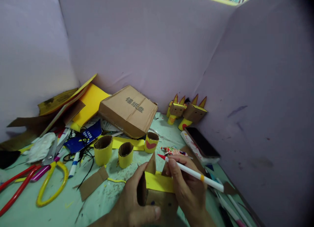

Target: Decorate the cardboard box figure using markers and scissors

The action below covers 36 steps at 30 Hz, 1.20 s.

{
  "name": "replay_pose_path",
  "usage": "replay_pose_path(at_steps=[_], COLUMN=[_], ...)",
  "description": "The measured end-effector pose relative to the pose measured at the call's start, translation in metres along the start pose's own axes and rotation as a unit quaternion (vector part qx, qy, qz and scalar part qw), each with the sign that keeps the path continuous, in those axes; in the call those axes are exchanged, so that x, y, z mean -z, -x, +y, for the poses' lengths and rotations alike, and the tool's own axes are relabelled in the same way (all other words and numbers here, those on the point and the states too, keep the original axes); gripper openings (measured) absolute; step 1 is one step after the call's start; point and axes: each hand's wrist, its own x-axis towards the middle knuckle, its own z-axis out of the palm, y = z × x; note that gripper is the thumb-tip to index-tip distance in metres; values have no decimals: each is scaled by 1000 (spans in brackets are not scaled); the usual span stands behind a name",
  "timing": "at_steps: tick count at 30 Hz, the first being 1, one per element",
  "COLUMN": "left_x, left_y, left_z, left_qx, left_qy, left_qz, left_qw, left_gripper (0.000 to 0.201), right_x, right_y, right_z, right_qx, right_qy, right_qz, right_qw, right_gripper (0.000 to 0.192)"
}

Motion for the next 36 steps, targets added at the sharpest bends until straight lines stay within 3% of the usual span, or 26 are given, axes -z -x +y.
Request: replay_pose_path(at_steps=[7, 20, 36], left_x=[2, 3, 3], left_y=[-1, 0, 1], left_z=[-5, -9, -8], left_qx=[-6, -36, -29], left_qy=[-5, -28, -55], left_qz=[-8, -2, 14], left_qw=[1000, 999, 998], left_gripper=[86, 81, 79], right_x=[1, 3, 5], right_y=[-1, -1, 0], right_z=[1, 1, -5], right_qx=[-54, -6, -20], right_qy=[-23, 17, 42], right_qz=[-30, -52, -58], right_qw=[998, 998, 997], right_gripper=[19, 15, 15])
